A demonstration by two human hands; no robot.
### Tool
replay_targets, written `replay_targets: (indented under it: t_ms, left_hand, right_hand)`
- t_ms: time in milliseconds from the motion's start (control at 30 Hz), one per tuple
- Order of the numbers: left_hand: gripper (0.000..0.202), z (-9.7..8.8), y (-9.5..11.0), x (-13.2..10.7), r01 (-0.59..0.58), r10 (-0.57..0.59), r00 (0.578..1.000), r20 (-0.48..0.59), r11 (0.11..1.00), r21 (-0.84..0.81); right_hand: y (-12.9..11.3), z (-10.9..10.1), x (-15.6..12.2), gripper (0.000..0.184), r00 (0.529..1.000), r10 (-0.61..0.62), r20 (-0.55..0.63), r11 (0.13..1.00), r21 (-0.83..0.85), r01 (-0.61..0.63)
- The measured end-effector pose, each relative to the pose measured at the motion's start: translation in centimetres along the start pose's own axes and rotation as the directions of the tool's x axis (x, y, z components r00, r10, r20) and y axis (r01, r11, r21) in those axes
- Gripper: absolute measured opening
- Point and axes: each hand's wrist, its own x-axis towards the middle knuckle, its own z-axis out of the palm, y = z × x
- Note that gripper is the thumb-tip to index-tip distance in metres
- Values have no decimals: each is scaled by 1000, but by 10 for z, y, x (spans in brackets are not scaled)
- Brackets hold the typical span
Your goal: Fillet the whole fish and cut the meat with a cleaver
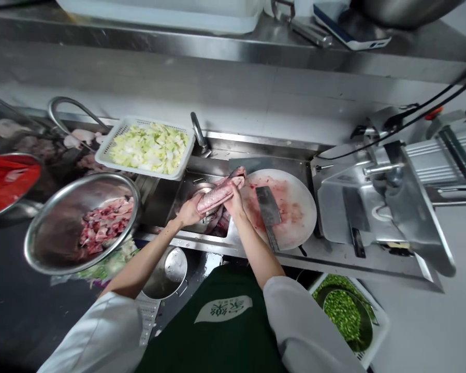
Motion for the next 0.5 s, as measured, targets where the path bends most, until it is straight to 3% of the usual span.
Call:
replay_targets:
  t_ms: [133, 233, 333, 433, 500]
  left_hand:
    - [84, 5, 13, -11, 65, -42, 995, -92, 965, 253]
    - [80, 14, 16, -17, 129, -86, 987, -138, 930, 343]
    - [79, 23, 14, -19, 178, -116, 976, -183, 909, 376]
    - [78, 32, 11, -17, 181, -110, 975, -195, 900, 396]
    - [78, 36, 11, -14, 159, -94, 980, -173, 898, 410]
  right_hand:
    - [7, -6, -4, 34, 999, 15, 32, 996, -90, -12]
    - [-7, -33, -15, 30, 1000, 10, 17, 919, -394, -3]
    - [-37, -82, -40, 25, 994, -111, -16, 610, -790, 55]
    - [-67, -136, -72, 15, 968, -249, 12, 299, -950, 89]
    - [-82, -163, -86, 9, 967, -254, 14, 140, -989, 51]
